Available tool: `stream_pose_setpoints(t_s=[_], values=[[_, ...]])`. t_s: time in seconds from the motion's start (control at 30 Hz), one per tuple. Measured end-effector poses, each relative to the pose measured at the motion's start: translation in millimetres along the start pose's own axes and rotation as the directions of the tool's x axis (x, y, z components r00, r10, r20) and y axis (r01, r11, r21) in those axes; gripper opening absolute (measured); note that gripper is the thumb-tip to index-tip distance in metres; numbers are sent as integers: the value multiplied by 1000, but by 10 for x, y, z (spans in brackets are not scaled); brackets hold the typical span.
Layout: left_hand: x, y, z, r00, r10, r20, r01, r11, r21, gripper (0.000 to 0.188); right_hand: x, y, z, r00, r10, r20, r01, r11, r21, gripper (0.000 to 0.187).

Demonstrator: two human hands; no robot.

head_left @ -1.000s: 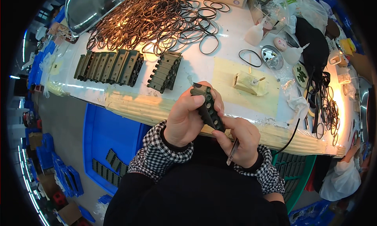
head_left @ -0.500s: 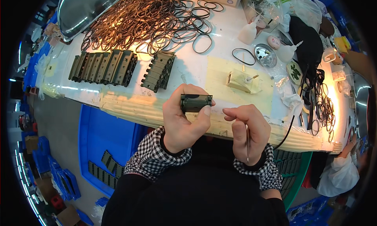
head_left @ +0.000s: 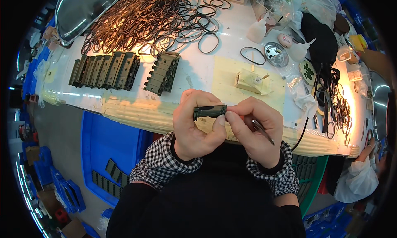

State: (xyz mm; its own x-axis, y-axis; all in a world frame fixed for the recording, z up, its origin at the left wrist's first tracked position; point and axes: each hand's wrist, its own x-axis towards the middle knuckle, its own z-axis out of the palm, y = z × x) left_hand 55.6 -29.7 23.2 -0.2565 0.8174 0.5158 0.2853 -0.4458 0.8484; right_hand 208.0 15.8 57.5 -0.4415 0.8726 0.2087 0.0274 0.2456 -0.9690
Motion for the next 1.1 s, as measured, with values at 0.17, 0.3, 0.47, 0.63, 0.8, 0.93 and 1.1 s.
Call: stream_pose_setpoints(t_s=[0.17,0.3,0.47,0.63,0.8,0.93,1.1], values=[[5,85,48,930,-357,84,361,852,-378,17,1,25,-47,999,-30,-25,28,998,-61,6],[120,37,52,779,-491,389,596,389,-702,14,83,135,-298,939,-245,-242,173,943,-284,7],[125,-106,144,615,-507,604,717,42,-695,22,284,222,-558,902,-320,-291,86,792,-605,12],[93,-163,169,586,-452,673,718,-96,-690,21,346,295,-498,951,-200,-234,28,812,-583,13],[76,-161,151,593,-426,683,709,-126,-694,21,372,349,-468,931,-283,-232,96,800,-592,9],[73,-157,142,598,-415,686,716,-107,-689,22,350,254,-472,880,-394,-266,150,761,-631,8],[49,-152,145,608,-378,699,733,-73,-677,23,180,-37,-362,914,-282,-291,218,948,-231,6]])
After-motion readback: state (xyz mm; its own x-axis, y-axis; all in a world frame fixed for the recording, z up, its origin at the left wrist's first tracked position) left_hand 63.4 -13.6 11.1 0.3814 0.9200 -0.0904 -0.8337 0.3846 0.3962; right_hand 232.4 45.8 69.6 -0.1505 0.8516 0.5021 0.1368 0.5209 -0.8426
